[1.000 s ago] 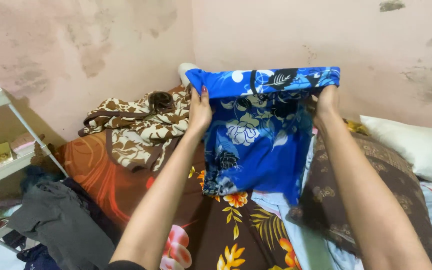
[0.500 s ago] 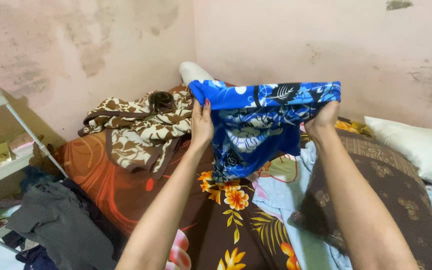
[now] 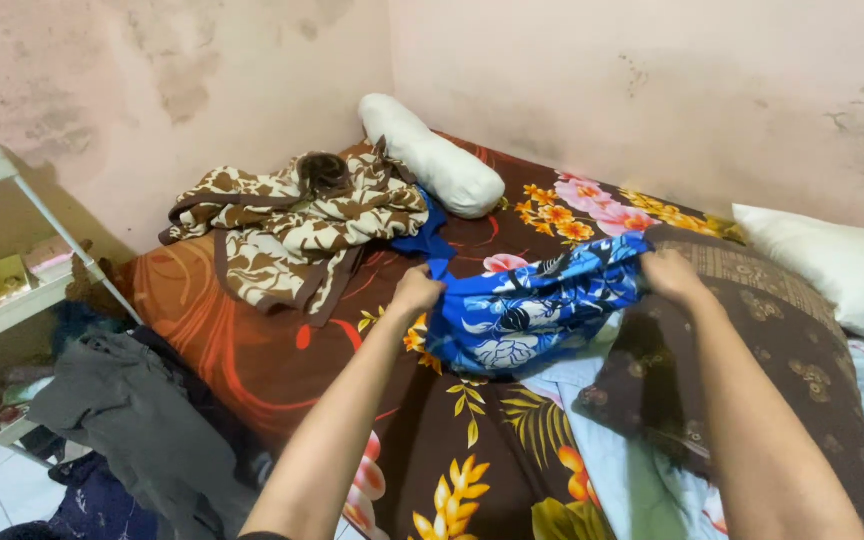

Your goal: Folding pillowcases and clothes on a bed.

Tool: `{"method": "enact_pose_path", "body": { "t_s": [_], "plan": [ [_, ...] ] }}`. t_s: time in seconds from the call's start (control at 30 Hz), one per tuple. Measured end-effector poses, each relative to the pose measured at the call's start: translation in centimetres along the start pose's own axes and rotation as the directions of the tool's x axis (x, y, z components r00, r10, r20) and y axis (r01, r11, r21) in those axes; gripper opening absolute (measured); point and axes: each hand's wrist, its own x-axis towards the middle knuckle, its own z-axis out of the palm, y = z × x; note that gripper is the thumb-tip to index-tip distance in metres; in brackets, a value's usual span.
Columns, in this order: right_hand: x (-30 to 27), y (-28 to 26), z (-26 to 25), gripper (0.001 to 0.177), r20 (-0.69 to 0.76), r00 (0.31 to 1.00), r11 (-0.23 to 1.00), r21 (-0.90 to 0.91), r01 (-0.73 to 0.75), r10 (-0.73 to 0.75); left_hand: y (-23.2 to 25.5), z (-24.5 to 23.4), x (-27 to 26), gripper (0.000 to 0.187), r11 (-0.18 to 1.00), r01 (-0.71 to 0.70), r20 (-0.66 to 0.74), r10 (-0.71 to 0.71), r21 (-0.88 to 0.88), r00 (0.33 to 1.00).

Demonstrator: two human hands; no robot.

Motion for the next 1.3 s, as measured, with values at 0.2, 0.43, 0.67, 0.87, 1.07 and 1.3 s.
{"method": "enact_pose_path", "body": {
  "t_s": [0.2,0.43,0.67,0.87,1.07,1.3],
  "plan": [
    [-6.5,-3.1,-3.0,0.046,0.133,0.983,0.991,-0.05,-0.122,0.127,-1.8,1.1,-2.5,0.05,0.99,0.091,0.083,-0.1,0.107,0.991],
    [-11.9,-8.7,-4.7,0.026,0.31,0.924,0.698,0.61,-0.374,0.224,-0.5,0.9,-6.7,0.065,0.982,-0.133,-0.026,0.138,0.133,0.99],
    [-10.0,-4.3,-1.7,0.029,0.253,0.953,0.754,0.589,-0.29,0.168,-0.6,1.2,-8.1,0.053,0.959,-0.277,-0.031,0.279,0.058,0.96],
    [-15.2,-5.3,0.0,0.034,0.287,0.952,0.98,0.136,-0.148,0.104,-8.6,5.2,-6.7,0.055,0.987,-0.163,0.192,0.157,0.014,0.969],
    [-18.2,0.4,4.6,0.04,0.45,0.893,0.996,-0.08,0.04,0.001,-17.3,8.7,-6.7,0.062,0.987,-0.131,0.364,0.156,-0.092,0.918],
    [-22.9,-3.8,3.0,0.047,0.618,0.754,0.949,-0.315,-0.021,0.222,-17.5,7.0,-10.9,0.053,0.966,0.236,0.684,-0.244,0.107,0.687]
  ]
}}
